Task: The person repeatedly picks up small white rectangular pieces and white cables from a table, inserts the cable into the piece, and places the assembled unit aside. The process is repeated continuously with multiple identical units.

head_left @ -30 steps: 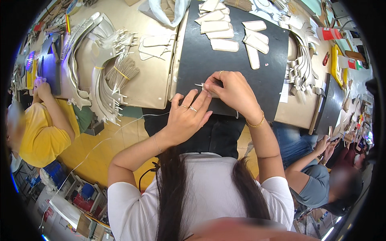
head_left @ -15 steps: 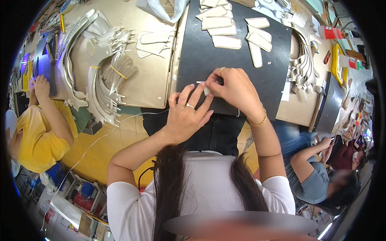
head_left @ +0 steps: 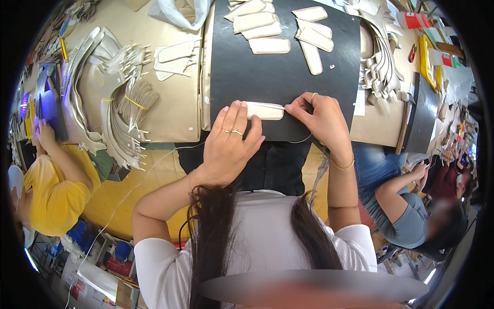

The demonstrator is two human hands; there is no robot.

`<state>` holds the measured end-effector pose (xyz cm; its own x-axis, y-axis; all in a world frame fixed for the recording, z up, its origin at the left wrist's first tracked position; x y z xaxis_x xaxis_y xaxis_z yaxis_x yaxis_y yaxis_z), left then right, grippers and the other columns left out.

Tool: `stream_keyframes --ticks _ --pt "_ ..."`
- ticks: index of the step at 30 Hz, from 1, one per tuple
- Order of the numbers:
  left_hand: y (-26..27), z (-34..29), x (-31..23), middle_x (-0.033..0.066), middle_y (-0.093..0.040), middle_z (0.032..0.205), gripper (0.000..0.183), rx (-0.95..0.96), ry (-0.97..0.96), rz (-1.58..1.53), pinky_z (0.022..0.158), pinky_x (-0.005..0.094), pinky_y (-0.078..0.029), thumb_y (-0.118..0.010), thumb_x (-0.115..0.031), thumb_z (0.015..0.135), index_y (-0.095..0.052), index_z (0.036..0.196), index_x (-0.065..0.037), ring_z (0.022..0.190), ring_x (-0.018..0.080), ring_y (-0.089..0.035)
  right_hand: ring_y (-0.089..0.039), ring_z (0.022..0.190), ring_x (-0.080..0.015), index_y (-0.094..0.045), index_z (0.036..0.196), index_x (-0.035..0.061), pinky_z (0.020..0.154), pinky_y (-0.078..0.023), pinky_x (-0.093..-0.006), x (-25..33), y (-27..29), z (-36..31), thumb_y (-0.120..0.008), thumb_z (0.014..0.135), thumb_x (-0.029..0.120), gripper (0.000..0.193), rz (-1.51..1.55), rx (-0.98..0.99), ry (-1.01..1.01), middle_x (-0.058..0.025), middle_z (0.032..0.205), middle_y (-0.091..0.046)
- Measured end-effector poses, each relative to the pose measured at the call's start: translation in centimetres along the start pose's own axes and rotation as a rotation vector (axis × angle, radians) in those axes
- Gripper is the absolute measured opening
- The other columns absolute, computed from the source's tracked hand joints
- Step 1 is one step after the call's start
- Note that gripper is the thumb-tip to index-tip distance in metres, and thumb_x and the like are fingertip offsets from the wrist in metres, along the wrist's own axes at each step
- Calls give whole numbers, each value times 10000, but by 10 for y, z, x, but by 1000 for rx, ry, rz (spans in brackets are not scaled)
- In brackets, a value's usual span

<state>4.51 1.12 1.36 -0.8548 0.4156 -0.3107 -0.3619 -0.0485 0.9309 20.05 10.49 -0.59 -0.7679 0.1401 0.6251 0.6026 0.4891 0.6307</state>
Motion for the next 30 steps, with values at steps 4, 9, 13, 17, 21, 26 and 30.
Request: stream_keyframes --ticks 4,9,13,17,21,26,30 --pt "-1 1 -1 222 -604 1311 493 -2 -2 23 1099 502 -449 -797 -324 854 -647 1232 -45 1290 374 -560 -610 566 -186 -739 887 -41 587 -478 -340 1 -1 2 -782 886 256 301 -15 -39 63 -146 704 -699" --pt "0 4 -3 217 -596 1300 518 9 -3 46 1095 500 -451 -801 -338 847 -647 1250 -52 1275 372 -562 -631 577 -215 -731 876 -44 601 -491 -346 1 -2 3 -778 885 248 296 -42 -37 76 -166 717 -694" --pt "0 10 -6 198 -597 1243 538 42 -18 88 1064 494 -460 -792 -340 855 -650 1318 -107 1214 366 -572 -700 754 -385 -723 836 -9 707 -544 -436 3 -3 1 -749 880 234 249 -55 -53 72 -183 782 -717" --pt "0 22 -12 148 -588 1092 522 50 -71 128 972 469 -474 -752 -258 870 -651 1380 -221 1077 324 -582 -675 683 -336 -725 857 -14 659 -529 -395 6 -2 -2 -764 882 211 229 -92 -121 118 -169 770 -704" --pt "-2 31 -13 86 -553 996 556 123 -83 198 916 455 -434 -684 -131 857 -645 1393 -273 974 266 -561 -677 690 -291 -740 913 21 636 -528 -366 14 3 -18 -766 876 126 115 -136 -229 257 -124 827 -689" --pt "-2 39 -13 41 -559 995 599 186 -68 202 910 452 -381 -647 -77 854 -620 1417 -279 942 229 -557 -695 709 -273 -744 1060 92 627 -559 -372 17 -3 -47 -734 829 35 239 -164 -328 394 -47 916 -641" --pt "1 45 -16 12 -561 934 464 159 -92 208 899 434 -376 -619 -144 881 -648 1341 -202 883 190 -566 -670 648 -218 -741 1184 107 592 -549 -343 14 -12 -59 -726 791 -1 408 -183 -378 446 -27 906 -607"
Point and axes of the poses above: each hand's wrist, its own z-axis towards the middle knuckle, its own y-axis out of the back of the hand, x = y × z, the point moved 10 cm from there along z, towards the middle knuckle
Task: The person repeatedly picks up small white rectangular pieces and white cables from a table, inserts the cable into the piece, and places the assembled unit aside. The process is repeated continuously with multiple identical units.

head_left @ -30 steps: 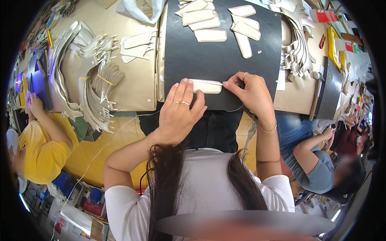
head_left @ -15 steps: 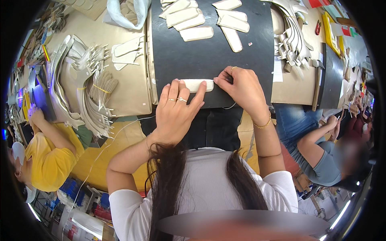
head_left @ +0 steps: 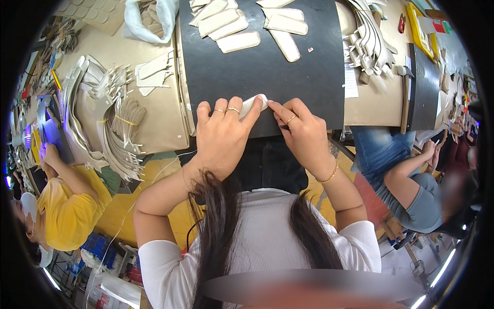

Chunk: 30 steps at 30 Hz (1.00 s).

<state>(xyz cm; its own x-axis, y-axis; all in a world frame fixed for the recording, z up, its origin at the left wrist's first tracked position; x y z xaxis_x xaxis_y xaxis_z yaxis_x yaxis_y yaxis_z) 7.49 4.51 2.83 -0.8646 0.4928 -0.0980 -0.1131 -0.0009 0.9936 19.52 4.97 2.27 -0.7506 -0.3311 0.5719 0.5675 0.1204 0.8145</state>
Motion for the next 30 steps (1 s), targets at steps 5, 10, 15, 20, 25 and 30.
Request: stream_keyframes --ticks 5,10,15,20,25,30 --pt "-3 3 0 13 -579 951 491 45 -5 -40 897 439 -375 -620 -133 885 -627 1373 -188 899 187 -586 -620 588 -187 -723 1274 103 560 -530 -313 4 -4 -6 -701 785 -19 504 -61 -23 30 -30 886 -577" --pt "-6 4 1 20 -591 965 522 87 -9 -67 899 445 -373 -612 -114 888 -600 1406 -181 917 190 -602 -615 595 -183 -716 1294 107 564 -530 -316 4 0 -6 -690 787 -39 528 -105 -40 36 -33 893 -577" --pt "-8 5 2 26 -588 970 532 133 -13 -90 890 443 -366 -619 -110 904 -581 1429 -192 922 201 -602 -640 639 -195 -711 1301 123 589 -548 -339 3 -2 -6 -718 761 -60 570 -118 -10 12 -42 922 -587" --pt "-9 7 4 28 -577 937 493 161 -5 -128 873 441 -357 -644 -136 950 -580 1432 -219 908 218 -599 -635 633 -195 -715 1298 125 590 -547 -334 2 -4 -7 -722 761 -53 566 -140 3 6 -39 932 -588" --pt "-9 9 4 23 -589 917 462 154 -19 -152 868 437 -363 -633 -149 943 -596 1401 -194 894 208 -615 -625 621 -190 -719 1295 127 589 -544 -334 4 -6 -8 -708 745 -52 579 -169 19 12 -35 933 -581" --pt "-12 13 8 24 -587 906 427 188 -27 -226 853 426 -362 -655 -185 968 -604 1391 -205 887 210 -618 -590 582 -138 -710 1288 68 521 -489 -285 13 -4 -5 -668 816 46 474 -265 0 85 -31 875 -510"
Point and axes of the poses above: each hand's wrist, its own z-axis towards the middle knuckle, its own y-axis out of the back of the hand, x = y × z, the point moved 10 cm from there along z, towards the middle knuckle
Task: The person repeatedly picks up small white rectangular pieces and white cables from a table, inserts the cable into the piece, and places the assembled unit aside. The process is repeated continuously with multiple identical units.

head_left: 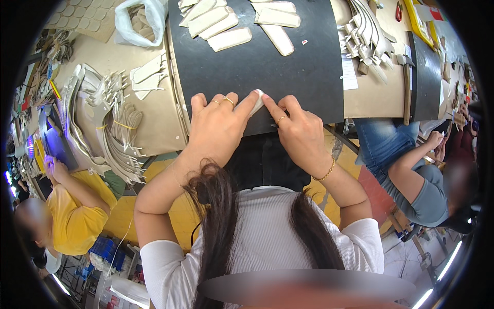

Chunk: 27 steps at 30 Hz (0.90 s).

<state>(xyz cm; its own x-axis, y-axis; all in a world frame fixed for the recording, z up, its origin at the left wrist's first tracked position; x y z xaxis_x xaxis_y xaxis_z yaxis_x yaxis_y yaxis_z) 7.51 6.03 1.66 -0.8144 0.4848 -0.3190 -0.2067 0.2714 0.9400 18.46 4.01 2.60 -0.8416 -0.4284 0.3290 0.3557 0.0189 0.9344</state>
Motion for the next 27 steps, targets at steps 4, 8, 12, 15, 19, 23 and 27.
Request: stream_keyframes --ticks 4,8,12,15,19,23,27 --pt "4 14 13 30 -577 910 406 13 -131 -126 811 387 -370 -633 -137 938 -650 1339 -194 869 204 -592 -594 590 -120 -702 1277 61 519 -483 -282 3 3 4 -662 829 66 450 -68 16 59 -37 884 -488" --pt "12 16 17 45 -558 925 353 -60 -300 -35 775 363 -378 -681 -147 912 -707 1261 -190 861 217 -552 -615 608 -162 -709 1286 120 553 -513 -297 -3 2 13 -646 820 27 479 -68 62 90 -37 906 -535" --pt "13 8 23 36 -552 936 355 -181 -233 -72 767 374 -386 -776 -229 854 -723 1197 -151 875 224 -537 -656 663 -221 -694 1308 139 579 -541 -314 -16 -3 34 -636 823 -4 508 131 97 52 -40 930 -573" --pt "15 -2 21 32 -574 991 410 -330 -165 -102 786 384 -396 -820 -277 816 -711 1175 -111 925 228 -550 -646 688 -201 -727 1244 78 627 -521 -305 -32 -3 41 -729 876 67 368 466 66 -157 -65 908 -641" --pt "12 -8 22 43 -593 1049 427 -400 -101 -109 821 395 -407 -824 -277 814 -706 1194 -120 972 235 -563 -707 753 -277 -759 1101 31 699 -557 -362 -38 -6 36 -778 887 144 243 567 91 -316 -117 886 -683" --pt "12 -8 18 51 -604 1089 452 -372 -113 -67 853 401 -414 -841 -245 794 -708 1205 -113 1007 246 -573 -709 746 -287 -762 1079 35 686 -560 -366 -35 -7 34 -767 878 104 212 531 45 -309 -107 889 -688" --pt "14 -5 14 49 -608 1108 457 -361 -126 -57 860 405 -415 -846 -226 784 -707 1201 -104 1028 247 -579 -676 690 -235 -765 1083 61 620 -538 -334 -24 0 31 -755 845 30 240 418 -50 -182 -67 877 -660"
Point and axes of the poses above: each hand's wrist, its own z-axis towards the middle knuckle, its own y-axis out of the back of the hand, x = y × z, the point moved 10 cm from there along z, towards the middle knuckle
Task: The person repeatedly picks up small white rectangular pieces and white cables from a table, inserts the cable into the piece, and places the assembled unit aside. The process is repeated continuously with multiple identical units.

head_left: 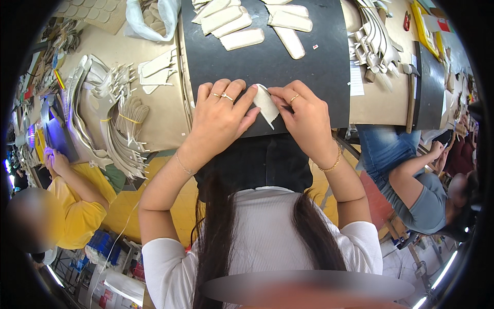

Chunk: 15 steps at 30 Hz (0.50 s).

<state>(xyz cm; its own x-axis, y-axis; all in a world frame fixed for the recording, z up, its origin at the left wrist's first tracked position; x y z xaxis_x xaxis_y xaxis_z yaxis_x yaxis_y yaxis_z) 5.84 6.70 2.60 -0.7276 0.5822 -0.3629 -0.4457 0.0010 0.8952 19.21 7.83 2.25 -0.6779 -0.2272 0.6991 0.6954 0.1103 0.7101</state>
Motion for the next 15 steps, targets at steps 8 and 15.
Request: stream_keyframes --ticks 8,15 --pt "0 2 -2 46 -603 1120 424 -1 -28 43 868 405 -410 -803 -274 813 -689 1179 -93 1030 232 -555 -630 592 -186 -736 1182 58 549 -528 -316 18 -13 -11 -698 813 37 371 -294 31 217 -32 878 -558" --pt "-3 3 1 43 -602 1124 441 15 -32 12 871 408 -409 -803 -273 812 -687 1208 -118 1031 232 -560 -637 627 -159 -704 1219 8 556 -520 -305 25 -16 -13 -696 817 57 406 -363 60 254 -50 904 -520"
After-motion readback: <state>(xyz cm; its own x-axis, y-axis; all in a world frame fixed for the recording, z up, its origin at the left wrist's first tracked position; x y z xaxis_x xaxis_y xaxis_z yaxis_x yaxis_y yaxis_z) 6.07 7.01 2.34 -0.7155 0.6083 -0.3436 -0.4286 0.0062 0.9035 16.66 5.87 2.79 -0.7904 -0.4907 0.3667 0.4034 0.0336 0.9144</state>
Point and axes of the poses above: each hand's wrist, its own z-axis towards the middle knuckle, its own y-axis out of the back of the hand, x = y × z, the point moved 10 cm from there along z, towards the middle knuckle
